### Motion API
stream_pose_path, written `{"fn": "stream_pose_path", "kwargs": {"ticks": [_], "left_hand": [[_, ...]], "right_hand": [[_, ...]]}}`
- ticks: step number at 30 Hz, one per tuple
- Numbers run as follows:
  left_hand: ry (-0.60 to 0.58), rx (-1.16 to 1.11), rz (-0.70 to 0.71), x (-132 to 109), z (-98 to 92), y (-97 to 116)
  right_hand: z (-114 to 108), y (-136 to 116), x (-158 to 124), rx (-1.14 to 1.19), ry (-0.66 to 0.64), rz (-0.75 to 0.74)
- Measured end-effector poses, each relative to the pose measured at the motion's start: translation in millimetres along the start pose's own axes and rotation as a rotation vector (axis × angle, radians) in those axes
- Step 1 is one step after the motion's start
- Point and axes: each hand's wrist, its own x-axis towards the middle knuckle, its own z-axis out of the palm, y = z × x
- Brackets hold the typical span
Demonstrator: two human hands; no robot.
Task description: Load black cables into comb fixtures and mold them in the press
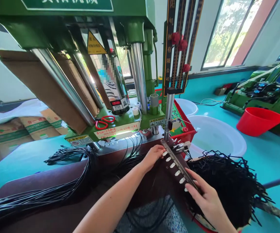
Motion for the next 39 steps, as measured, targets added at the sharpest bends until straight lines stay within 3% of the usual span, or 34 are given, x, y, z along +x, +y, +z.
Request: {"fn": "stream_pose_path", "kwargs": {"ticks": [3, 8, 11, 15, 19, 21, 24, 27, 30, 34, 39], "left_hand": [[0.101, -0.012, 0.004, -11, -20.8, -3], [0.135, 0.024, 0.097, -51, -69.7, 19], [0.169, 0.078, 0.148, -73, -101.3, 28], [0.366, 0.121, 0.180, -83, -141.0, 27], [0.501, 0.134, 0.194, -71, -164.2, 18], [0.526, 0.107, 0.176, -61, -168.2, 12], [0.551, -0.072, 0.088, -43, -168.7, 5], [0.471, -0.376, -0.028, -22, -165.7, 3], [0.346, -0.524, -0.086, 2, -159.0, 3], [0.190, -0.654, -0.134, 38, -148.4, 7], [0.015, -0.781, -0.143, 58, -148.1, 11]], "right_hand": [[3, 4, 21, 0.024, -0.225, 0.033], [21, 3, 57, -0.070, -0.389, 0.008], [28, 0, 73, -0.416, -0.421, -0.197], [31, -3, 82, -1.104, -0.363, -0.572], [33, -7, 82, -1.345, -0.348, -0.684], [32, -10, 82, -1.315, -0.346, -0.645], [27, -12, 83, -1.036, -0.354, -0.526], [22, -5, 86, -0.645, -0.356, -0.364], [18, 8, 89, -0.399, -0.282, -0.239], [16, 24, 91, -0.314, -0.078, -0.168], [17, 26, 91, -0.330, -0.084, -0.161]]}}
